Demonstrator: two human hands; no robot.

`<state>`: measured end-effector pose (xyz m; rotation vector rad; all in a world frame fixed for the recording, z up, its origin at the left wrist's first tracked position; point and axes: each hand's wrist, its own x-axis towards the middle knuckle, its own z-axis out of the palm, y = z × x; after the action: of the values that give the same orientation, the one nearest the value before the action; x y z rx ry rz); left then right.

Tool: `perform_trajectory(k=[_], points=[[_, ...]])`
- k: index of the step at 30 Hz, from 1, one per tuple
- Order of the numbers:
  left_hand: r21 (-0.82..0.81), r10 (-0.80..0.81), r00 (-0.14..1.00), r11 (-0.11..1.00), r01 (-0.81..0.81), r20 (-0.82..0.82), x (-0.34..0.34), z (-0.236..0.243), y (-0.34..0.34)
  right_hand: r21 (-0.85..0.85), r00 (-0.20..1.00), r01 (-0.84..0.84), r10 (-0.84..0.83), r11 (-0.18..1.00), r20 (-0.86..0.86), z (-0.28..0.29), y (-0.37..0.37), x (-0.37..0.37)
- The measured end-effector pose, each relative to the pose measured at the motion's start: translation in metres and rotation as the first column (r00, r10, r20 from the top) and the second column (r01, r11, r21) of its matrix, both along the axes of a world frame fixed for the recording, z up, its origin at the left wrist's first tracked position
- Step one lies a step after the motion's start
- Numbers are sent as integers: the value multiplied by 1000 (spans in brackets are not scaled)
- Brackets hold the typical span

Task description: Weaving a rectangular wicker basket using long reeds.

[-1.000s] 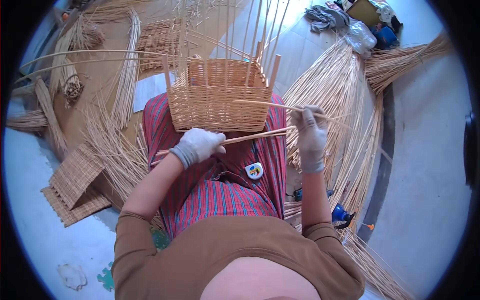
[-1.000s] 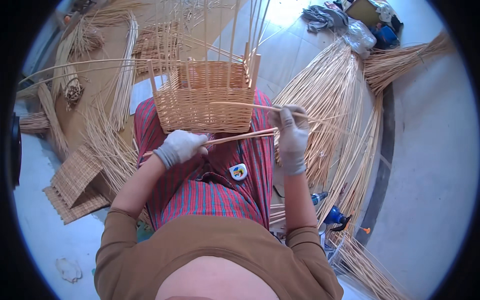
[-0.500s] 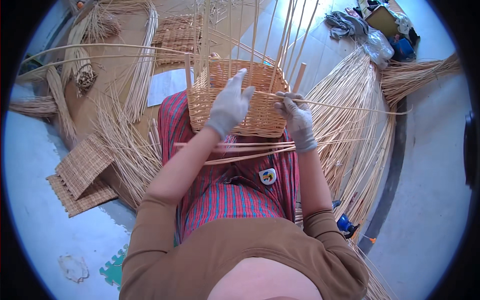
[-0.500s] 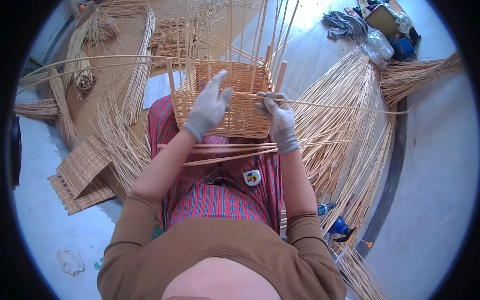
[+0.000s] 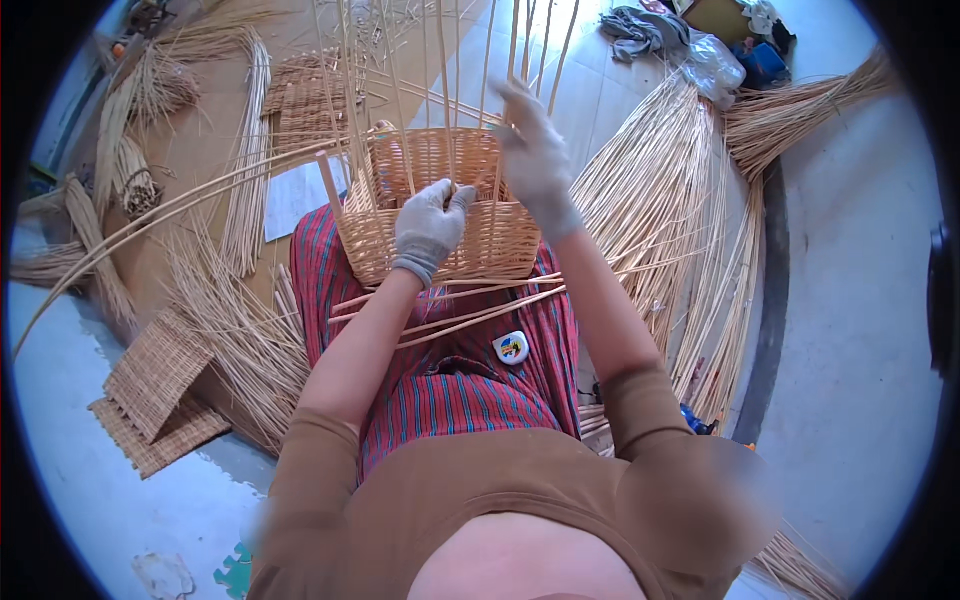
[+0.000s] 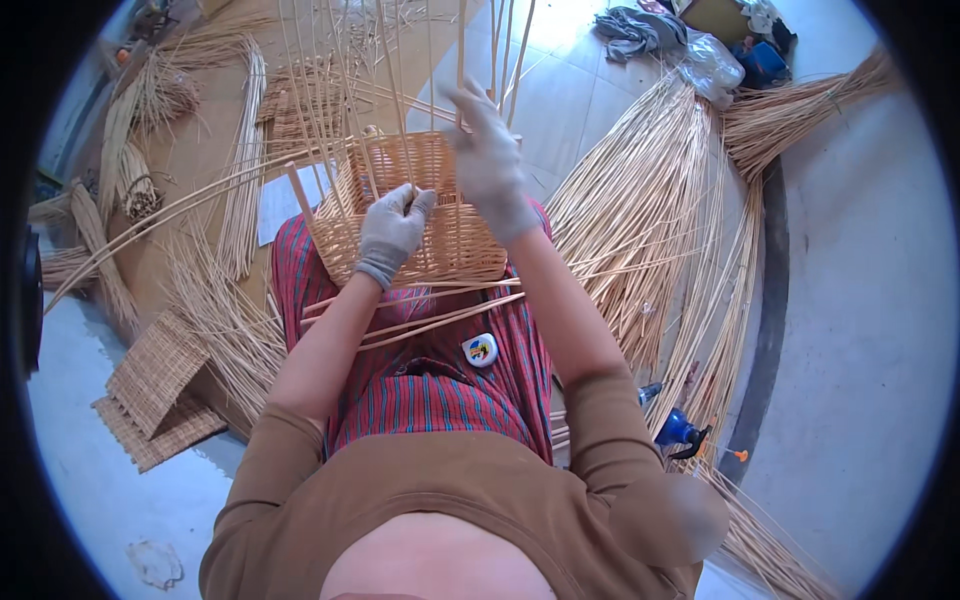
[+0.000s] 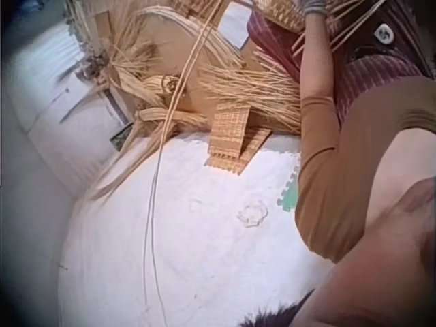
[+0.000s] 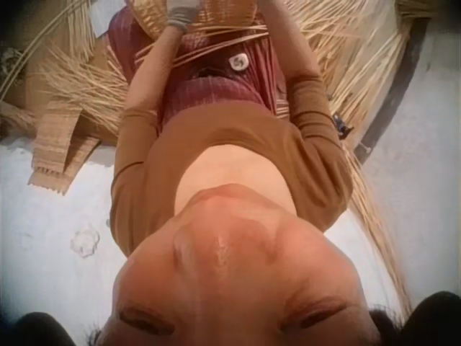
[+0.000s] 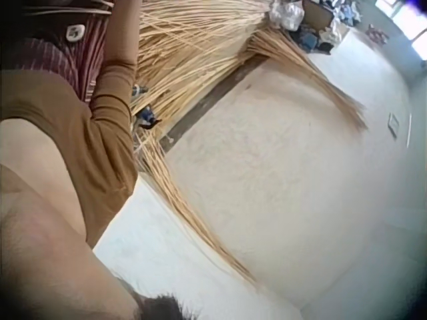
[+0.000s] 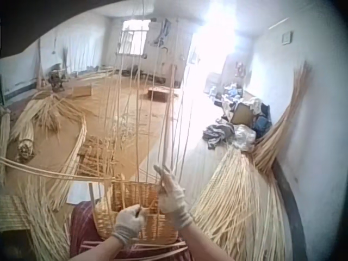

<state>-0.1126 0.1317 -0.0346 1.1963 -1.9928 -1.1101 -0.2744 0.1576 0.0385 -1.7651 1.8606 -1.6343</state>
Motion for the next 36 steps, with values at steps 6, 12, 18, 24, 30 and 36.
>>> perform_trajectory(k=[6, 12, 18, 24, 30, 36], points=[[99, 3, 1000, 995, -1, -28, -2, 1, -9, -289, 874, 10, 132, 957, 467, -13, -16, 18], [402, 5, 978, 912, 81, -208, -4, 14, -9, -167, 479, 244, 32, 955, 877, -78, 90, -18], [357, 203, 969, 923, -141, -142, -30, 31, 0, -55, 584, 174, -58, 983, 810, -42, 85, -5], [193, -4, 997, 981, -12, 80, -7, 31, 2, 194, 411, 58, -200, 979, 889, -47, 107, -43], [-169, -210, 703, 887, 429, 679, 110, 45, 37, 374, 450, -575, -100, 728, 887, -42, 165, 31], [-511, -220, 817, 686, 518, 533, 116, 59, 52, 276, 274, -780, -89, 562, 958, -54, 160, 89]])
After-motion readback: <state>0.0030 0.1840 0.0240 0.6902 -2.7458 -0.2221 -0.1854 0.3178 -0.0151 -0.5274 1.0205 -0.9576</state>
